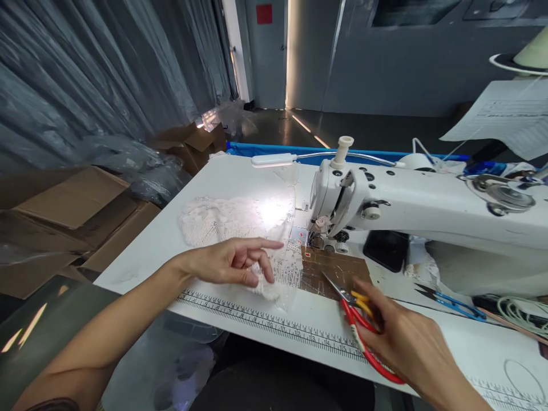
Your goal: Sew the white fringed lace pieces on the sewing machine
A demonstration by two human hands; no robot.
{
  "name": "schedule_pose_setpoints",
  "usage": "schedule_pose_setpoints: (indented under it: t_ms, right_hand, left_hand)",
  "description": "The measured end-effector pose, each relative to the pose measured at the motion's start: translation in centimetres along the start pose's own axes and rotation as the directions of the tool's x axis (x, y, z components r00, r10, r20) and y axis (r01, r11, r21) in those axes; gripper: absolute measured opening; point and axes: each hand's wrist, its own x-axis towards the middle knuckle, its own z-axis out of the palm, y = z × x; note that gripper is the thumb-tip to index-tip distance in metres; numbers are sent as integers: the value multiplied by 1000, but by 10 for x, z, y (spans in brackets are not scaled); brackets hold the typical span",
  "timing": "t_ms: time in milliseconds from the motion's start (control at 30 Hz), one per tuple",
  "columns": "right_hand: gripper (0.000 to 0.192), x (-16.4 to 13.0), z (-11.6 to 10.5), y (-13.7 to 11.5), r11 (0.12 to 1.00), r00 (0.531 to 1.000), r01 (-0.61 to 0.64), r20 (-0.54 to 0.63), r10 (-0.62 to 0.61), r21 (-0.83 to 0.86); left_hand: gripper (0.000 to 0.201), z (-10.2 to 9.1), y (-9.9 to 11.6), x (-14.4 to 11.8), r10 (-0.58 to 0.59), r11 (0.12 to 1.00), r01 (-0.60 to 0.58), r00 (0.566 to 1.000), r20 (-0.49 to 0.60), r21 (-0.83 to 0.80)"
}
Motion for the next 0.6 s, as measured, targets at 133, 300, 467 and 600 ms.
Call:
schedule_pose_setpoints:
  t_ms: [133, 300, 467, 600]
  right_hand:
    - [58, -19, -6, 14, 998, 995, 47, -87, -43, 39]
    - [76, -30, 1, -55, 861, 989, 51, 93, -113, 506]
    - [43, -32, 10, -68, 594, 974, -225, 168, 151, 773]
    - [46, -44, -13, 17, 434, 831, -444, 179, 527, 784]
  left_hand:
    - [58, 37, 6, 10, 61, 997, -57, 994, 86, -49]
    - [47, 82, 6, 32, 139, 988, -138, 990, -18, 73]
    - [40, 65, -2, 47, 246, 756, 38, 909, -337, 654]
    - [59, 22, -20, 55, 158, 595, 373, 815, -558, 712]
